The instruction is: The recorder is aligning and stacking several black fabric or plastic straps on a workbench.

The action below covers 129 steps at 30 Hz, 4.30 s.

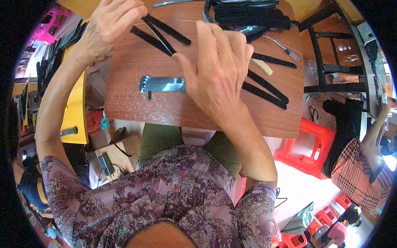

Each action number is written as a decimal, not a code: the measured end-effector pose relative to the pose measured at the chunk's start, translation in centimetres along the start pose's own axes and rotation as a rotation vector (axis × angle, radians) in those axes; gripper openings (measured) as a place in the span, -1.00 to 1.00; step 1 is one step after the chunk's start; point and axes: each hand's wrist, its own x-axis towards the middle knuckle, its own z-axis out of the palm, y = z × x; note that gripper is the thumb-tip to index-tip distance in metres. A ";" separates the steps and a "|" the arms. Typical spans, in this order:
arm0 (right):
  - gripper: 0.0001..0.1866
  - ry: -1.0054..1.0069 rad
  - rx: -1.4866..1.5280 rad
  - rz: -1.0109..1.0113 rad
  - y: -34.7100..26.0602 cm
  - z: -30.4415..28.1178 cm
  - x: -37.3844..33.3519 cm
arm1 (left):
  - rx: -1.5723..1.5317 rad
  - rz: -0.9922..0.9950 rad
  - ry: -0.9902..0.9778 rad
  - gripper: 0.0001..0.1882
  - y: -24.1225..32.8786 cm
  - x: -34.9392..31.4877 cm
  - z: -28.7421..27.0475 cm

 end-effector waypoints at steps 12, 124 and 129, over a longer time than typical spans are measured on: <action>-0.59 -0.385 0.259 0.172 -2.5 -5.5 -1.7 | 0.029 -0.854 -0.796 -0.83 10.4 7.4 -5.7; -0.85 -0.539 0.567 1.420 0.7 -4.0 -6.7 | -0.332 -2.623 -0.218 -0.87 17.6 0.0 -5.7; -0.85 -0.522 0.545 1.402 0.9 -4.1 -6.9 | -0.345 -2.651 -0.223 -0.87 17.5 0.5 -5.3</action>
